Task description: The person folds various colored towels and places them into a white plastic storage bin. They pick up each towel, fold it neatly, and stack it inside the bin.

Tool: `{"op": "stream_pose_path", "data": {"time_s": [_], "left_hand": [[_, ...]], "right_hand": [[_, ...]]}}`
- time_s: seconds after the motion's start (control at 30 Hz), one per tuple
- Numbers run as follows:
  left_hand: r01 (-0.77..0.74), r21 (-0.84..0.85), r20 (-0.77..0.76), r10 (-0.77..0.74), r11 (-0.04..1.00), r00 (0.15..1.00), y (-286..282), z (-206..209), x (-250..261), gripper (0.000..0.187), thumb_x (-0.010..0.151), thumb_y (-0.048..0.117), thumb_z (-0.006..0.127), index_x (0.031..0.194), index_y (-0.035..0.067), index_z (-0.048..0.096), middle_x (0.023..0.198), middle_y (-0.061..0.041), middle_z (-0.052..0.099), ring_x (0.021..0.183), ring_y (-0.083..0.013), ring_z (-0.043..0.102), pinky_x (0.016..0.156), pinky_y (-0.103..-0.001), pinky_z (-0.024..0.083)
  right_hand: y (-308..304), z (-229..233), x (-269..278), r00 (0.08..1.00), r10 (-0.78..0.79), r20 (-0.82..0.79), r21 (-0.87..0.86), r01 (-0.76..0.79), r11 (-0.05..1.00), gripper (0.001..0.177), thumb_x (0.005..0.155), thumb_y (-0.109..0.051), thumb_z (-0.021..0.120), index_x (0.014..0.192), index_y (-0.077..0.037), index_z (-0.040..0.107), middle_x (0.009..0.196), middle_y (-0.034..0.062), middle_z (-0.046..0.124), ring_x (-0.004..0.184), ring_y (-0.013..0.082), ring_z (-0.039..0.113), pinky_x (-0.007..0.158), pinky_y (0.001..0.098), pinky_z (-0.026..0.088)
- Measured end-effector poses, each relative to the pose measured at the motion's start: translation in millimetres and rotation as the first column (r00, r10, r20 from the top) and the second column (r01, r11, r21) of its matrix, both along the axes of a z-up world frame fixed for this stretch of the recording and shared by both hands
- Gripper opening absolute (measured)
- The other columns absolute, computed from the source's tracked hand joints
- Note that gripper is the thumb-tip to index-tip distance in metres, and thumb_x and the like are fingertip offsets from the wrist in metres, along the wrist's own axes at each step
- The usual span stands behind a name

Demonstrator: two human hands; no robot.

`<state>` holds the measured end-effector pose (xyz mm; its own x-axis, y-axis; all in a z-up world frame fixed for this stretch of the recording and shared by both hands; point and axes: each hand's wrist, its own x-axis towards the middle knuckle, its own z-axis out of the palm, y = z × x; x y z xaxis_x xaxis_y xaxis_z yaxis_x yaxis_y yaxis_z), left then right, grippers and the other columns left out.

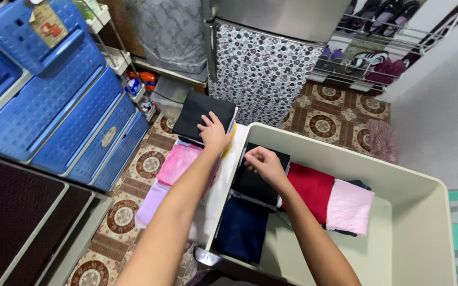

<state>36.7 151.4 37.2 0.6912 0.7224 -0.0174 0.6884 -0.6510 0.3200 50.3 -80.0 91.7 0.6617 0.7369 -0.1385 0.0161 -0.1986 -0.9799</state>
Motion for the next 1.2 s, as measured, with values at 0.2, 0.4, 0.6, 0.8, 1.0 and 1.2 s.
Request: {"op": "stream_pose_path", "data": {"time_s": [0.2,0.4,0.6,0.8,1.0,1.2], "left_hand": [[-0.018,0.263,0.013,0.016,0.965,1.0,7.8,-33.7,10.6,0.085,0.089,0.025,0.07,0.157,-0.004,0.027,0.154,-0.036,0.036,0.124,-0.0625,0.05,0.084,-0.06,0.058],[0.017,0.294,0.017,-0.024,0.956,1.0,23.6,-40.6,3.6,0.08,0.084,0.024,0.072,0.15,-0.004,0.036,0.15,-0.029,0.044,0.118,-0.054,0.06,0.075,-0.058,0.06],[0.079,-0.145,0.27,-0.037,0.986,0.962,91.5,-14.5,-9.5,0.035,0.088,0.027,0.06,0.109,0.0,0.071,0.111,-0.031,0.071,0.107,-0.0473,0.067,0.097,-0.053,0.052],[0.204,-0.324,0.257,-0.122,0.924,0.959,121.8,41.9,-46.4,0.034,0.076,0.028,0.063,0.101,0.006,0.073,0.105,-0.025,0.072,0.102,-0.0439,0.066,0.09,-0.049,0.053],[0.486,-0.215,0.196,-0.45,0.847,0.871,63.2,117.8,-99.2,0.029,0.082,0.024,0.059,0.102,0.007,0.073,0.096,-0.023,0.073,0.096,-0.0417,0.07,0.088,-0.049,0.055],[0.678,0.052,0.129,-0.678,0.733,0.724,-30.5,169.2,-153.1,0.044,0.084,0.021,0.064,0.128,0.015,0.064,0.123,-0.015,0.071,0.109,-0.0364,0.069,0.094,-0.05,0.055]], "right_hand": [[3.4,-10.3,9.4,1.0,-0.007,-0.019,0.056,0.008,0.998,0.022,0.096,-0.027,0.069,0.1,-0.006,0.07,0.083,0.0028,0.075,0.07,0.0096,0.067,0.061,0.0232,0.052],[46.9,-42.4,33.1,0.959,0.029,-0.28,0.276,0.051,0.96,0.032,0.105,-0.022,0.058,0.123,0.004,0.063,0.101,0.0159,0.071,0.085,0.019,0.071,0.078,0.0346,0.061],[125.3,-83.4,64.6,0.529,0.164,-0.832,0.337,0.247,0.909,0.064,0.106,-0.035,0.038,0.155,0.006,0.03,0.158,0.0304,0.037,0.146,0.04,0.04,0.119,0.0496,0.037],[185.0,-83.7,45.2,0.113,0.155,-0.981,0.19,0.467,0.864,0.084,0.108,-0.054,0.027,0.157,0.012,0.009,0.163,0.0356,0.01,0.153,0.0517,0.012,0.125,0.0606,0.018],[167.6,-41.5,16.1,0.187,0.428,-0.884,0.467,0.298,0.833,0.08,0.105,-0.065,0.032,0.148,0.002,0.043,0.153,0.0303,0.045,0.144,0.0495,0.039,0.122,0.0652,0.028],[81.4,-9.7,6.6,0.261,0.685,-0.681,0.732,0.217,0.645,0.095,0.082,-0.079,0.05,0.137,-0.001,0.057,0.13,0.0239,0.065,0.118,0.0393,0.063,0.109,0.0521,0.045]]}}
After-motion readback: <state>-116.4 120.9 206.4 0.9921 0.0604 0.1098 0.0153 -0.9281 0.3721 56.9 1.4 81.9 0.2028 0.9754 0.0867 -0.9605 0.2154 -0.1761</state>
